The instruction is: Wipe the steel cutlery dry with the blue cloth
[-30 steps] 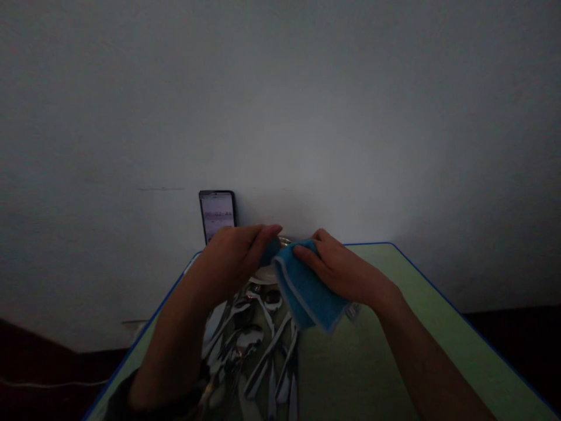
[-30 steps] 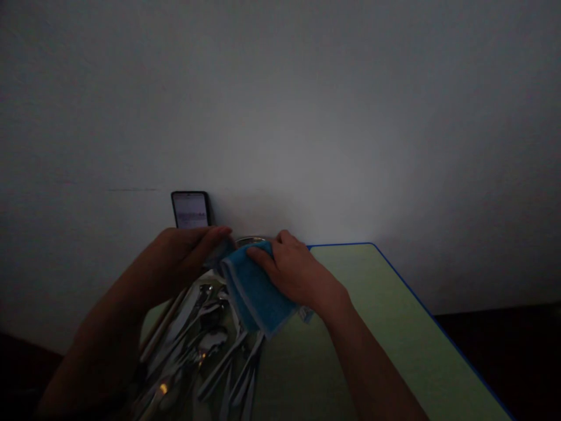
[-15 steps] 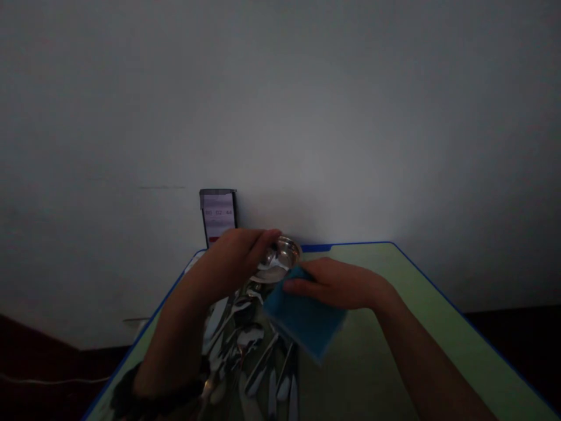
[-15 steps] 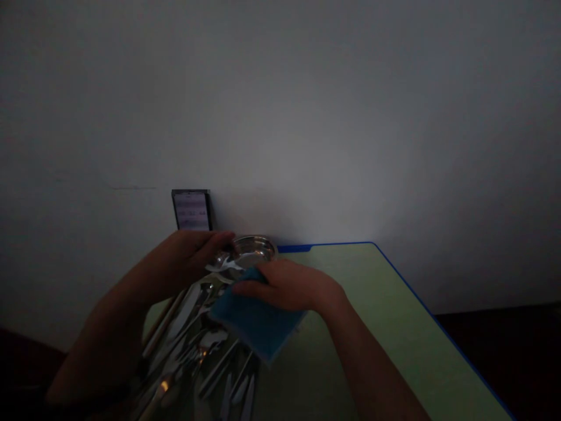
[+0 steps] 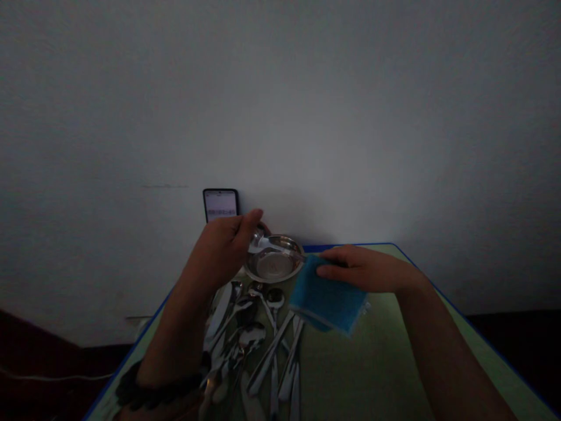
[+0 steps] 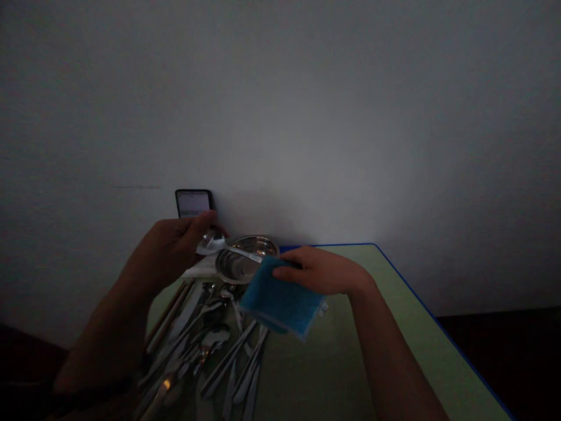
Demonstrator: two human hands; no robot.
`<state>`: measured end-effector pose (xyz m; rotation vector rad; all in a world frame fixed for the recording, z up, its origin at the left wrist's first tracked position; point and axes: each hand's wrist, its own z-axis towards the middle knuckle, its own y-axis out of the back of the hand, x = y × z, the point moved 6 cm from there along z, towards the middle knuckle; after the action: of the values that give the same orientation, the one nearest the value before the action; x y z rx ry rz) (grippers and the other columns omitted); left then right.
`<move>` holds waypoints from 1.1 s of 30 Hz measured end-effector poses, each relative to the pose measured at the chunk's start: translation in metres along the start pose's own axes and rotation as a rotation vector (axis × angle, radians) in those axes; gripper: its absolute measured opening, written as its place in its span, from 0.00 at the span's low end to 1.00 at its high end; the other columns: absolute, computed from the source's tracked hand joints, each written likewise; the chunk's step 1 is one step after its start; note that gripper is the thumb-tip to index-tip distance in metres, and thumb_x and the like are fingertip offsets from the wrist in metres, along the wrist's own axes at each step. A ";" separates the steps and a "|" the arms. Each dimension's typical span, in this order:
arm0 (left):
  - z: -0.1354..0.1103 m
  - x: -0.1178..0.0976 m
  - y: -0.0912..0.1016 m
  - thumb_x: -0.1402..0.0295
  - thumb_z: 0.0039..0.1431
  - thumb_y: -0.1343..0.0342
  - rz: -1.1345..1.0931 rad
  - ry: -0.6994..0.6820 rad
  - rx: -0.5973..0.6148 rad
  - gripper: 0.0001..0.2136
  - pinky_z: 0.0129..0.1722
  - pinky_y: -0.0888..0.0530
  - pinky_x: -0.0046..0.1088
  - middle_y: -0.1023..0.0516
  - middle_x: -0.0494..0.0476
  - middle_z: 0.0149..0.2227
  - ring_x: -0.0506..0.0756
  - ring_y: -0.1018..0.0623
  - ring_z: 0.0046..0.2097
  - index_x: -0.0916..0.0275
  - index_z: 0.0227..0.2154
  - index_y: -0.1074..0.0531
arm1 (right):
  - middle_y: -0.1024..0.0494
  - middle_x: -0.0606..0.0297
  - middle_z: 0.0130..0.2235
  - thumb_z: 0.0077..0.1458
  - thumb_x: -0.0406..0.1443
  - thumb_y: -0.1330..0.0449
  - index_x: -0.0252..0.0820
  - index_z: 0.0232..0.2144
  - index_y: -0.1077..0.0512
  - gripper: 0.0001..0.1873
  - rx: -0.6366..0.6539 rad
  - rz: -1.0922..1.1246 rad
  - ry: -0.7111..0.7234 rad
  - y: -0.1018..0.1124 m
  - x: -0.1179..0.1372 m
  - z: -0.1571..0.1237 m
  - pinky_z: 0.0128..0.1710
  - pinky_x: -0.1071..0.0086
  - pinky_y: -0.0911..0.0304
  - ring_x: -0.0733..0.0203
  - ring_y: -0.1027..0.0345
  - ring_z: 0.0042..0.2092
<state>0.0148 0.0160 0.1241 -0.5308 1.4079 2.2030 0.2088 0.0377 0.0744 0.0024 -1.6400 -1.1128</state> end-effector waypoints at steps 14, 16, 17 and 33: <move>-0.004 -0.039 -0.036 0.56 0.63 0.62 -0.018 -0.199 0.110 0.23 0.29 0.34 0.25 0.21 0.54 0.26 0.53 0.23 0.30 0.64 0.28 0.24 | 0.37 0.72 0.19 0.58 0.44 0.52 0.41 0.22 0.31 0.19 -0.148 -0.016 0.125 -0.007 0.022 0.013 0.19 0.78 0.49 0.70 0.45 0.21; -0.001 -0.031 -0.032 0.56 0.63 0.61 -0.011 -0.176 0.091 0.23 0.29 0.34 0.24 0.22 0.54 0.25 0.53 0.23 0.30 0.64 0.28 0.24 | 0.38 0.72 0.19 0.58 0.44 0.53 0.41 0.22 0.32 0.20 -0.148 -0.023 0.120 -0.009 0.022 0.016 0.18 0.78 0.49 0.70 0.45 0.21; 0.001 -0.025 -0.029 0.56 0.62 0.61 -0.010 -0.160 0.084 0.23 0.28 0.34 0.24 0.22 0.54 0.25 0.53 0.24 0.29 0.64 0.28 0.24 | 0.37 0.72 0.19 0.58 0.44 0.53 0.41 0.22 0.32 0.20 -0.135 -0.013 0.116 -0.010 0.020 0.017 0.18 0.78 0.49 0.70 0.45 0.21; -0.007 0.002 -0.032 0.51 0.60 0.60 -0.493 0.068 0.273 0.20 0.18 0.37 0.21 0.33 0.49 0.23 0.49 0.34 0.22 0.63 0.30 0.33 | 0.30 0.68 0.26 0.59 0.45 0.52 0.38 0.30 0.31 0.18 0.109 -0.109 0.000 -0.006 0.006 0.006 0.25 0.76 0.43 0.68 0.38 0.27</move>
<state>0.0323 0.0216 0.0970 -0.7626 1.4015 1.5918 0.1985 0.0355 0.0758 0.1646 -1.7155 -1.1038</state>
